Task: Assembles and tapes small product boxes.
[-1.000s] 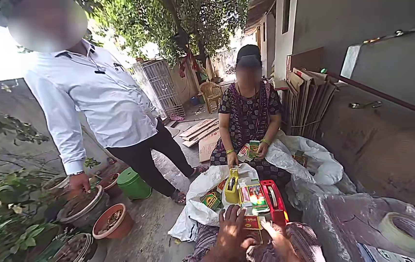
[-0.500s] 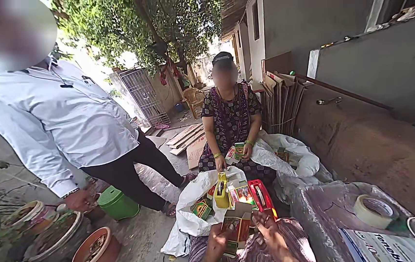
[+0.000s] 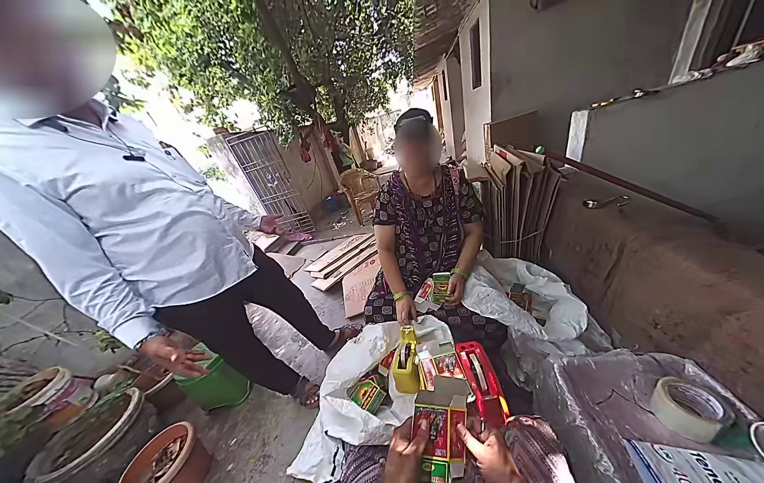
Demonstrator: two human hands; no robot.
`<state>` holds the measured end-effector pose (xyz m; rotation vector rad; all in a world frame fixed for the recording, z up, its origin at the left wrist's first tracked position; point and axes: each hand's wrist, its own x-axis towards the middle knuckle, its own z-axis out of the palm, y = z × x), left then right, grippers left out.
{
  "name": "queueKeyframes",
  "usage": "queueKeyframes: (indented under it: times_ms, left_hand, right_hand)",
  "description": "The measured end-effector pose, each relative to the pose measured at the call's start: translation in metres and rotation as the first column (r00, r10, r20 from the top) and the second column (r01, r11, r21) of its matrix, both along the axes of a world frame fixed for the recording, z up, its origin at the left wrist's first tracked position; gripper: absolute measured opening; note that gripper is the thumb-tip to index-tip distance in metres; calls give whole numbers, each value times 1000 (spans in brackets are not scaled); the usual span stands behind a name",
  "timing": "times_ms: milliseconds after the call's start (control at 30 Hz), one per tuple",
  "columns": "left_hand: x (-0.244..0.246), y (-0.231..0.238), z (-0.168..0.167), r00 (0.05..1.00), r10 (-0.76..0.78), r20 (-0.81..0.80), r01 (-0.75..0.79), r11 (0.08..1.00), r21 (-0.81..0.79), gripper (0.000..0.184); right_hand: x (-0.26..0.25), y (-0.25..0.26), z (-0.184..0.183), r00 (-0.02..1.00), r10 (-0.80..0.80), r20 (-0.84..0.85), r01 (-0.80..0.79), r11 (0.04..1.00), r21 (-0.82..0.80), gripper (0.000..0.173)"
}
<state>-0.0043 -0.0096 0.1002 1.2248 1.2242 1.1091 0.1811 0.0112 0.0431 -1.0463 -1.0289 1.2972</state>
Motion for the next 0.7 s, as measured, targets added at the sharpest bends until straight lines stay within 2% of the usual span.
queueKeyframes:
  times_ms: [100,200,267,333,367,433,533,600,700]
  left_hand:
    - [2,1,4,996,76,55,-77,997,6,28]
    - [2,2,4,990,63,129,-63,998,-8,31]
    - [4,-1,4,986,51,161,-51,999,-6,40]
    - [3,-3,7,985,25,172,-17,999,-50,54]
    - [3,-3,7,986,0,167,12,997,-72,56]
    - [3,-5,5,987,-65,145,77,994,-76,57]
    - [3,-5,-2,988,-102,113,108,993,-43,56]
    - [4,-7,3,993,-88,72,92,995,-40,56]
    - [2,-7,3,992,-113,53,114,993,-9,57]
  right_hand:
    - [-3,-3,-3,994,105,19,-104,994,-18,9]
    - [-5,-3,-2,996,79,43,-78,997,-20,15]
    - [-5,-5,4,999,1,38,-2,999,44,35]
    - [-3,-3,3,983,-125,135,94,972,216,55]
    - [-1,-1,1,957,-205,206,133,939,318,56]
    - [6,4,2,893,-314,323,151,884,443,46]
    - [7,2,5,900,-285,331,125,895,428,34]
    - [4,1,3,930,-230,286,81,888,452,37]
    - [-1,2,0,926,-241,290,57,850,524,41]
